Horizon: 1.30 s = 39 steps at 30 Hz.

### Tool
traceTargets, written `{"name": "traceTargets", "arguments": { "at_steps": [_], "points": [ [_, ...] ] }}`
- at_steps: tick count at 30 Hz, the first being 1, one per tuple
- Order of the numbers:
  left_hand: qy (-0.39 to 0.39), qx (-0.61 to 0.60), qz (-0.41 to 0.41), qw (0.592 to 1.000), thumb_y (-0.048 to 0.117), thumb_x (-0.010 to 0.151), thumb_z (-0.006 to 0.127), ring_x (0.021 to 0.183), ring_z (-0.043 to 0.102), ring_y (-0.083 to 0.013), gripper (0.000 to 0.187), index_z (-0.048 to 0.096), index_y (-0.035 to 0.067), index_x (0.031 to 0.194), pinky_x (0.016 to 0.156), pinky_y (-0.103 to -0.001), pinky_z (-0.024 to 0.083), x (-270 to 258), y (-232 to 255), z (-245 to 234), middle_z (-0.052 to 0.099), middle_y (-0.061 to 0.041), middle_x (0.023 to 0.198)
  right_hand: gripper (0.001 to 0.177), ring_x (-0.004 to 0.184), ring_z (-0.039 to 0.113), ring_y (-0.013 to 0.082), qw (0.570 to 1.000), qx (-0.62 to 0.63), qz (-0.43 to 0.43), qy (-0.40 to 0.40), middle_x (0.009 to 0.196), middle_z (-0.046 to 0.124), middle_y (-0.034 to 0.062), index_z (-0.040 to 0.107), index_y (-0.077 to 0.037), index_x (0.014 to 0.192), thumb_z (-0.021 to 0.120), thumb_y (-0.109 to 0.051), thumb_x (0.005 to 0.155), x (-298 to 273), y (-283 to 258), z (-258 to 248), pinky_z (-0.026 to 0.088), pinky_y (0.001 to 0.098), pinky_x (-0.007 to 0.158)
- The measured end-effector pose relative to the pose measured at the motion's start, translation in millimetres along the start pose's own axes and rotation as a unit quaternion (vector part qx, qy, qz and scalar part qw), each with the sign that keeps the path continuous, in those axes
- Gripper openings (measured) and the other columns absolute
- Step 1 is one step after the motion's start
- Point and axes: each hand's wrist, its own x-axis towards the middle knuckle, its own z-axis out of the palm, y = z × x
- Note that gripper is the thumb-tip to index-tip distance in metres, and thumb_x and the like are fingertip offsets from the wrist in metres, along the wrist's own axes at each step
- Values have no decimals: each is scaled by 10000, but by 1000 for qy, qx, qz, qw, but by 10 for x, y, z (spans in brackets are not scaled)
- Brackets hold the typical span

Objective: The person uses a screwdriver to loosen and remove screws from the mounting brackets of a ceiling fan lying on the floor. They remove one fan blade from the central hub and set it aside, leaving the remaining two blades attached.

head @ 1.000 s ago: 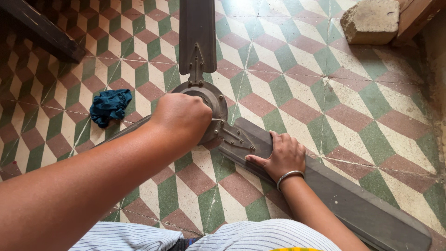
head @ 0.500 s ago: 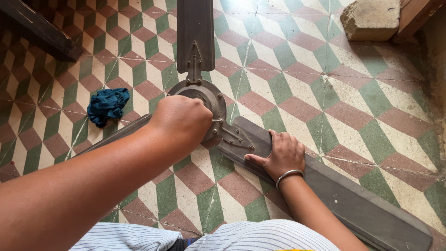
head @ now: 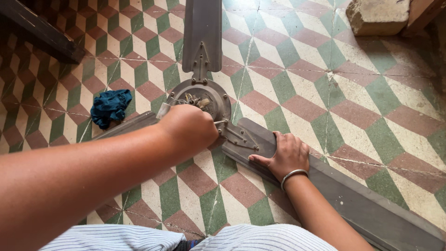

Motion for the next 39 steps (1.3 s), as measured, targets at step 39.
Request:
{"name": "traceTargets", "arguments": {
  "at_steps": [39],
  "points": [
    [-76, -46, -84, 993, 147, 860, 712, 908, 747, -273, 118, 807, 120, 924, 726, -383, 609, 122, -64, -254, 764, -107, 1015, 1188, 1085, 605, 236, 999, 2, -23, 29, 1117, 638, 89, 580, -130, 1375, 612, -968, 533, -24, 2, 23, 414, 465, 1031]
  ]
}}
